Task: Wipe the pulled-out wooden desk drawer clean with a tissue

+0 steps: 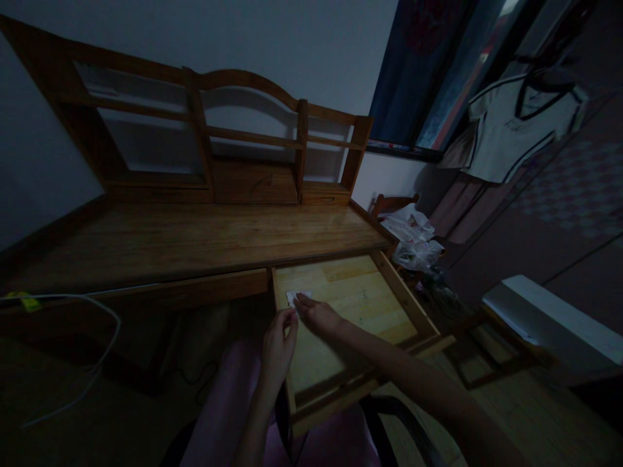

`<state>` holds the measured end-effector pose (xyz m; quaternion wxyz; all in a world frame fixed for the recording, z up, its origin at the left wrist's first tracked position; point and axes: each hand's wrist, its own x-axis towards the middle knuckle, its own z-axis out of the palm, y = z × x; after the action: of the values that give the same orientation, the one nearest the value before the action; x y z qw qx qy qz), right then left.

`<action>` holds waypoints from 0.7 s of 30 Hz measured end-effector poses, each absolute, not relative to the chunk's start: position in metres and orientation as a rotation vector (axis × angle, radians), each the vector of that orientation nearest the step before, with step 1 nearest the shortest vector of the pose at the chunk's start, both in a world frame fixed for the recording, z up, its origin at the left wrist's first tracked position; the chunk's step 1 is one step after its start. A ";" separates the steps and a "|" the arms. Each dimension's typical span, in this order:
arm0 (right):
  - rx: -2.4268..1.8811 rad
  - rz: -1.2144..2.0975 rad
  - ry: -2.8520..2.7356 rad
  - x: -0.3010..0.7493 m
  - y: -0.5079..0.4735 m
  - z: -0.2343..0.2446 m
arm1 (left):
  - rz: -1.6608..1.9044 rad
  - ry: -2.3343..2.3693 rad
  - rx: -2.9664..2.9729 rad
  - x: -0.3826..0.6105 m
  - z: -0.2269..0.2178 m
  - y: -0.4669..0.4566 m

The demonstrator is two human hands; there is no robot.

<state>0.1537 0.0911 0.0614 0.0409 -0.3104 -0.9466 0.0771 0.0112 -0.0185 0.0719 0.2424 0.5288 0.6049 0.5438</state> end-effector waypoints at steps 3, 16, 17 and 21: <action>-0.827 0.295 -2.946 0.163 0.087 0.059 | 1.486 1.644 1.435 0.010 0.071 -0.018; -1.786 -0.083 -2.675 0.337 0.138 0.094 | 1.457 1.661 1.480 0.006 0.067 -0.018; -1.847 -0.124 -2.663 0.343 0.134 0.097 | 1.455 1.661 1.493 0.006 0.068 -0.018; -2.037 -0.247 -2.676 0.339 0.113 0.095 | 1.443 1.652 1.519 0.006 0.072 -0.018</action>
<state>0.3389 0.1131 0.0945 -0.1151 -0.6000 -0.7884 -0.0726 0.0063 -0.0184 0.0716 0.2345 0.5534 0.6019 0.5258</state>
